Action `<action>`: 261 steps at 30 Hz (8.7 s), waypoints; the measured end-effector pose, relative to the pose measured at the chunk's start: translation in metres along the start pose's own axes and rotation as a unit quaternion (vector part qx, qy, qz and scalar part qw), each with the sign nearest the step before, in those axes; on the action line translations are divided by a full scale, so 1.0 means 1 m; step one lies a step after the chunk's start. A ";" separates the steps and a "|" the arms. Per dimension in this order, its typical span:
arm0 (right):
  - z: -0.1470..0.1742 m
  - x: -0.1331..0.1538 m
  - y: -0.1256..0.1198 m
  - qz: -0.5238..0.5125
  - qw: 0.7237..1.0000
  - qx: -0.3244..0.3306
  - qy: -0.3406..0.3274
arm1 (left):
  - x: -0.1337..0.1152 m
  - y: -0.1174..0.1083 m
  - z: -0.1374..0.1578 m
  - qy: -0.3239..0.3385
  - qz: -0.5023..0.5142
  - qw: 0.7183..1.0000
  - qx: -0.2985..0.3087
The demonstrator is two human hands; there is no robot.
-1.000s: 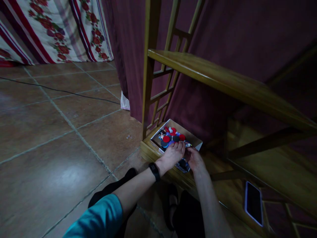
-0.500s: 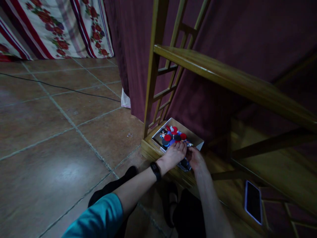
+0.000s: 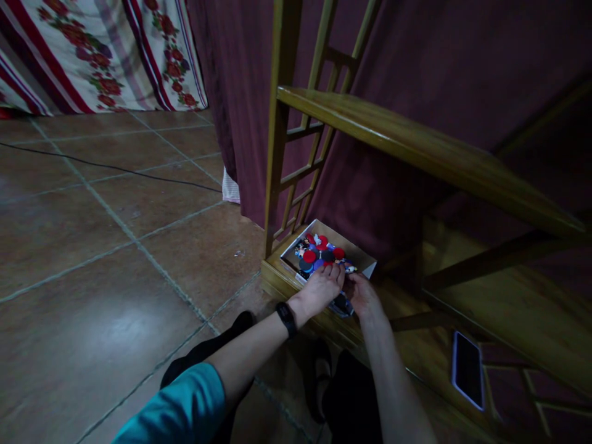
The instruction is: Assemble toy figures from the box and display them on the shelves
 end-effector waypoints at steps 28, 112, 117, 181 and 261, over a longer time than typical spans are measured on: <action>0.001 -0.005 0.010 0.003 0.997 0.011 -0.072 | 0.045 0.034 -0.013 -0.282 0.484 0.828 0.000; 0.002 -0.002 0.017 0.048 0.998 0.011 -0.043 | 0.039 0.044 -0.010 -0.441 0.790 0.426 0.016; 0.003 -0.002 0.018 0.040 0.998 0.020 -0.045 | 0.038 0.043 -0.011 -0.444 0.801 0.400 0.014; -0.003 -0.001 0.012 0.022 0.998 0.014 -0.050 | 0.035 0.042 -0.018 -0.332 0.758 0.560 -0.028; -0.011 -0.003 0.006 0.000 0.998 0.019 -0.055 | 0.029 0.023 -0.012 -0.183 0.321 0.929 -0.026</action>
Point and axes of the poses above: each hand's wrist, its own z-axis away from the middle knuckle, its own y-axis out of the palm, x = y × z, the point moved 3 cm from there along -z, towards the middle knuckle, and after that the axes turned 8 degrees about -z, right-handed, at the moved point
